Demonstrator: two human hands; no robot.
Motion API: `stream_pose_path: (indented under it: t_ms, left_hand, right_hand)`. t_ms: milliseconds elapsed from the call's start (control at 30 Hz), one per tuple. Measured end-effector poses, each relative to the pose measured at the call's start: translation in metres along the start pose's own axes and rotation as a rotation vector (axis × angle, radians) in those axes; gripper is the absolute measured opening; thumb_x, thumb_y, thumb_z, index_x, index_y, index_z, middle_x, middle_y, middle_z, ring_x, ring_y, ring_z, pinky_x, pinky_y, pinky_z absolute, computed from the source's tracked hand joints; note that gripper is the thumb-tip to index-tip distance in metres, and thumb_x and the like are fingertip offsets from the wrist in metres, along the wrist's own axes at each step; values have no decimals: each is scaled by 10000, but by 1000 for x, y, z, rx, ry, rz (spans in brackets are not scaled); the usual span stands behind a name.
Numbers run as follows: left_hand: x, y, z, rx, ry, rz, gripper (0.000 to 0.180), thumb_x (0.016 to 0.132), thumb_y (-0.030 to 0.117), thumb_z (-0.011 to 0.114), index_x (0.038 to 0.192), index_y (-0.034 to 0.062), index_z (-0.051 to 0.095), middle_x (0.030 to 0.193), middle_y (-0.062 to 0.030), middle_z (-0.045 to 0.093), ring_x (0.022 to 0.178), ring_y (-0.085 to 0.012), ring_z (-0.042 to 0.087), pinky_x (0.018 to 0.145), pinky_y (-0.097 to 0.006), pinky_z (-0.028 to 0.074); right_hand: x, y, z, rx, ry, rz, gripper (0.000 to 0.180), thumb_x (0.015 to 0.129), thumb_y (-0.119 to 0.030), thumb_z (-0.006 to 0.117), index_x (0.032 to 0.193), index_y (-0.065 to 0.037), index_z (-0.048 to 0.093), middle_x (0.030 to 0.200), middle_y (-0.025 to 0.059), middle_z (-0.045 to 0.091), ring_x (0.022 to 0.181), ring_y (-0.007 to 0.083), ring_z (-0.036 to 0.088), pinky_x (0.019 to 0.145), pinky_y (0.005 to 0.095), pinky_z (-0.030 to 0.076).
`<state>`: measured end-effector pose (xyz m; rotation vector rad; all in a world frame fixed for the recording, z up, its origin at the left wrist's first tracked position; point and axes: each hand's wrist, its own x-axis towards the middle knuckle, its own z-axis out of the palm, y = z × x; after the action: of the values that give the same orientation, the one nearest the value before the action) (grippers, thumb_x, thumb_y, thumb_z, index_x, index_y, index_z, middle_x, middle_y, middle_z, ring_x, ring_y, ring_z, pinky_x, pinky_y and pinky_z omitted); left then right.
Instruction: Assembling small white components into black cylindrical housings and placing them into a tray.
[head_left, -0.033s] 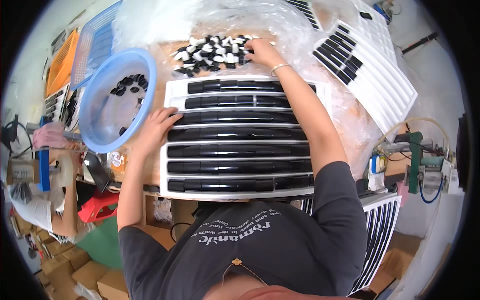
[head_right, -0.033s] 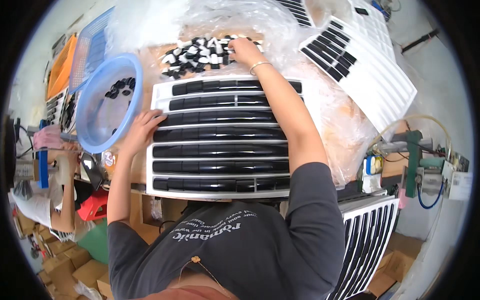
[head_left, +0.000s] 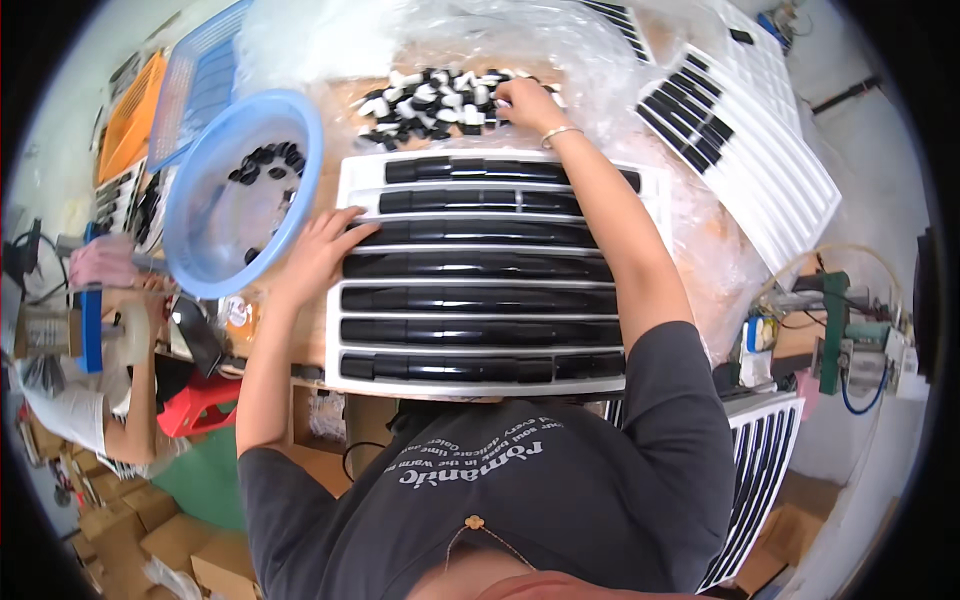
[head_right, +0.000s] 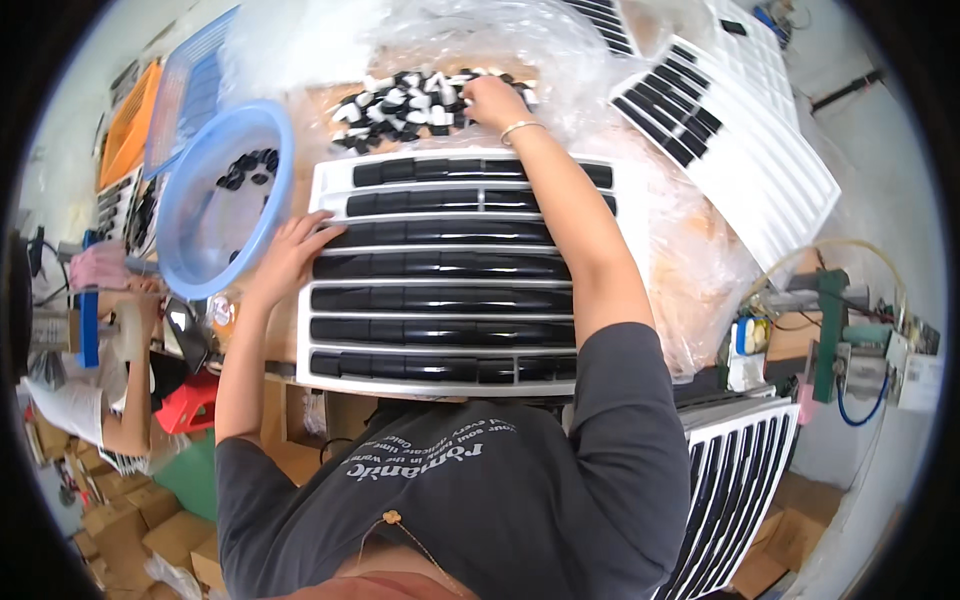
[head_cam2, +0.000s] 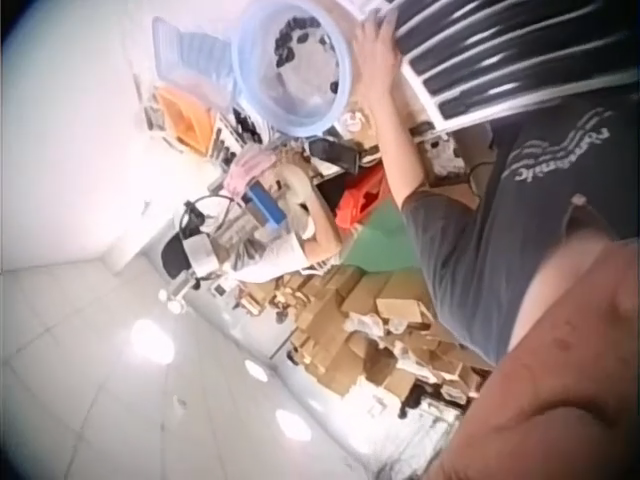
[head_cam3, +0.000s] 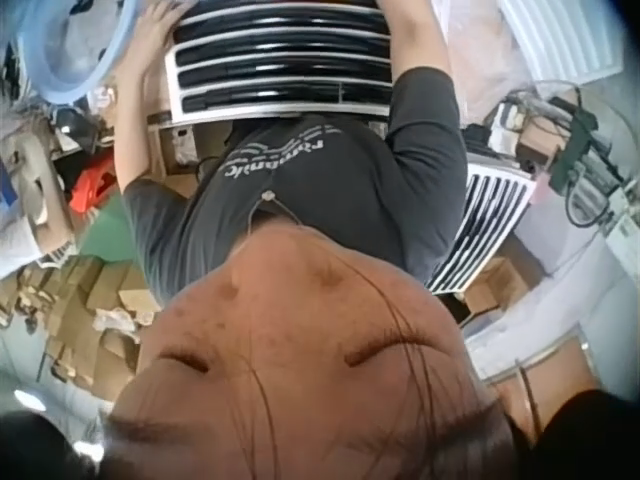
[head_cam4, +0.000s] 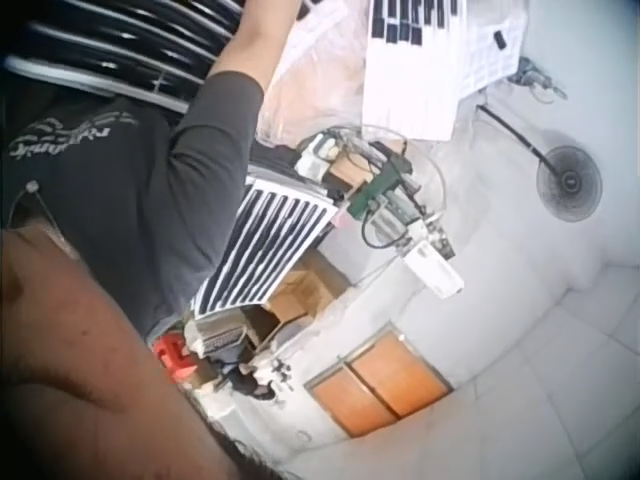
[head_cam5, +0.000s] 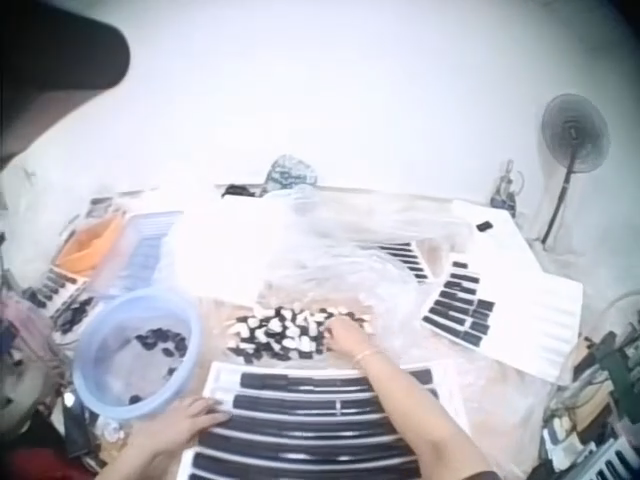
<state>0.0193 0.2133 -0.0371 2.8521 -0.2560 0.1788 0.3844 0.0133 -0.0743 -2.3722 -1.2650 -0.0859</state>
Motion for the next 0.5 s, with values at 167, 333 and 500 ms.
stream_pose_path:
  t_ms: [167, 333, 500]
  left_hand:
    - [1, -7, -1, 57, -18, 51, 447, 778, 18, 588, 1210, 133, 575, 1239, -96, 522, 1103, -304, 488, 931, -393, 382]
    - [1, -14, -4, -73, 69, 76, 332, 793, 54, 639, 1117, 64, 569, 1134, -122, 566, 1020, -320, 531, 871, -397, 442]
    - [0, -11, 9, -317, 216, -111, 410, 731, -2, 704, 1113, 29, 557, 1066, -131, 596, 972, -299, 579, 863, -371, 468]
  right_hand:
    - [4, 5, 11, 21, 115, 129, 161, 763, -189, 651, 815, -38, 672, 760, 161, 654, 733, 321, 645, 692, 399, 499]
    - [-8, -24, -21, 375, 347, 214, 187, 850, -194, 615, 928, -31, 663, 763, 103, 662, 693, 196, 656, 588, 324, 522]
    - [-59, -125, -39, 554, 7, -54, 310, 916, -233, 565, 1171, -63, 619, 727, 29, 611, 612, 77, 536, 577, 245, 446]
